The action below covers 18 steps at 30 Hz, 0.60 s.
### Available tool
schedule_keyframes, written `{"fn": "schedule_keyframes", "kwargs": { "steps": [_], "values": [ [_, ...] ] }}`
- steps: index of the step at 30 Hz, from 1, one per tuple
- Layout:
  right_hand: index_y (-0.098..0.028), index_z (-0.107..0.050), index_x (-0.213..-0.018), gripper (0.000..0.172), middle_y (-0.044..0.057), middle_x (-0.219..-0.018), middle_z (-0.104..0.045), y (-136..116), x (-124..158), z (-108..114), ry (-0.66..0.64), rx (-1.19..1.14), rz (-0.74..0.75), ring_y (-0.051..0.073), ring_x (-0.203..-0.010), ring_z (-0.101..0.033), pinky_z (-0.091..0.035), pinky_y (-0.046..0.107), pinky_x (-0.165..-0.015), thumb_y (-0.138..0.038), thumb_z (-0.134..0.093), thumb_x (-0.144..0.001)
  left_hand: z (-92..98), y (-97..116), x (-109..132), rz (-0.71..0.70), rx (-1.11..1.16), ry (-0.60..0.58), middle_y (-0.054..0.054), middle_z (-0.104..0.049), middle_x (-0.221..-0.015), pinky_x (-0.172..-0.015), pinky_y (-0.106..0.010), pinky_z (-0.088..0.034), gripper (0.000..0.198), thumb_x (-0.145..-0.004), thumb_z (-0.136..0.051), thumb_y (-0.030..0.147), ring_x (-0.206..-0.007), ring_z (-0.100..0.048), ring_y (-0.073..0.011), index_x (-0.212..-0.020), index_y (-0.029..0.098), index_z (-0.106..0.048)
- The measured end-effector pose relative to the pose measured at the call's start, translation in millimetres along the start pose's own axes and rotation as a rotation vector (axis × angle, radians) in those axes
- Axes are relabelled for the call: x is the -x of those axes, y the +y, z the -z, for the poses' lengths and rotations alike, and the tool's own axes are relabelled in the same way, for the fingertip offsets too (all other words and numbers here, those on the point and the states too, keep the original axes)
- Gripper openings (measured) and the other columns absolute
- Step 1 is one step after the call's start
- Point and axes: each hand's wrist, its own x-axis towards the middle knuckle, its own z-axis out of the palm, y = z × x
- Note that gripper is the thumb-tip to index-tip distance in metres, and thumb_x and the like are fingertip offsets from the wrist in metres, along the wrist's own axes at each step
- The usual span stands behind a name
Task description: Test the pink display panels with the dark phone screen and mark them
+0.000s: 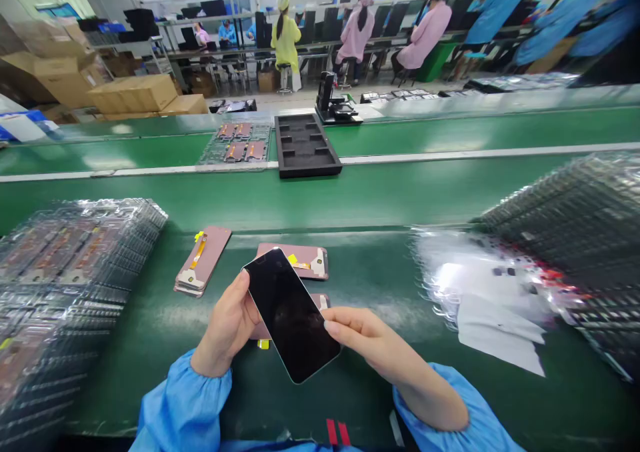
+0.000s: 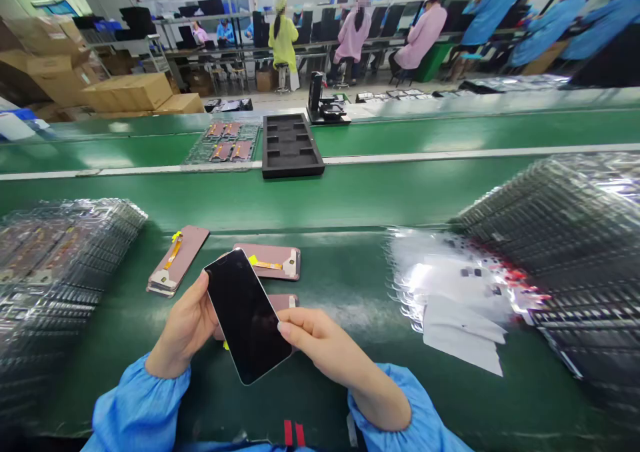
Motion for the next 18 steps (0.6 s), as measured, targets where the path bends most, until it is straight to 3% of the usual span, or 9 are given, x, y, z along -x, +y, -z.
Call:
{"fn": "schedule_keyframes", "kwargs": {
  "steps": [3, 6, 10, 13, 18],
  "values": [
    [-0.017, -0.070, -0.088, 0.037, 0.002, -0.077, -0.066, 5, -2, -1, 0.094, 0.036, 0.014, 0.015, -0.072, -0.059, -0.047, 0.026, -0.068, -0.049, -0.053, -0.094, -1.8, -3, 2, -0.009, -0.062, -0.079, -0.010, -0.070, -0.114, -0.086, -0.034, -0.057, 0.048, -0.095, -0.045, 0.053, -0.102, -0.067, -0.0238, -0.123, 0.018, -0.062],
    [-0.019, -0.071, -0.096, 0.032, 0.002, -0.081, -0.067, 11, -2, 1, 0.229, 0.019, 0.076, 0.016, -0.078, -0.058, -0.046, 0.027, -0.073, -0.046, -0.054, -0.094, -3.7, -8, 4, 0.061, -0.222, -0.181, -0.010, -0.070, -0.106, -0.071, -0.031, -0.057, 0.057, -0.090, -0.047, 0.062, -0.081, -0.070, -0.0202, -0.128, 0.020, -0.058],
    [-0.023, -0.070, -0.108, 0.028, 0.002, -0.088, -0.070, 17, -2, 6, 0.373, -0.066, 0.134, 0.018, -0.083, -0.061, -0.048, 0.031, -0.079, -0.042, -0.054, -0.095, -6.8, -15, 7, 0.058, -0.586, -0.283, -0.005, -0.066, -0.086, -0.052, -0.022, -0.047, 0.042, -0.078, -0.071, 0.051, -0.052, -0.058, -0.0088, -0.097, 0.014, -0.069],
    [-0.026, -0.069, -0.114, 0.027, 0.003, -0.097, -0.072, 22, -2, 6, 0.434, -0.070, 0.164, 0.019, -0.090, -0.062, -0.048, 0.033, -0.084, -0.040, -0.054, -0.095, -9.2, -21, 8, 0.038, -0.730, -0.236, 0.001, -0.057, -0.069, -0.049, -0.020, -0.040, 0.034, -0.079, -0.070, 0.045, -0.046, -0.052, -0.0057, -0.072, 0.014, -0.061],
    [-0.027, -0.068, -0.118, 0.031, 0.004, -0.102, -0.072, 23, -6, 1, 0.462, -0.073, 0.171, 0.020, -0.090, -0.063, -0.051, 0.034, -0.083, -0.041, -0.054, -0.095, -12.7, -26, 10, -0.010, -0.764, -0.165, 0.006, -0.049, -0.059, -0.051, -0.020, -0.040, 0.035, -0.084, -0.063, 0.045, -0.046, -0.051, -0.0067, -0.069, 0.017, -0.050]
  ]
}}
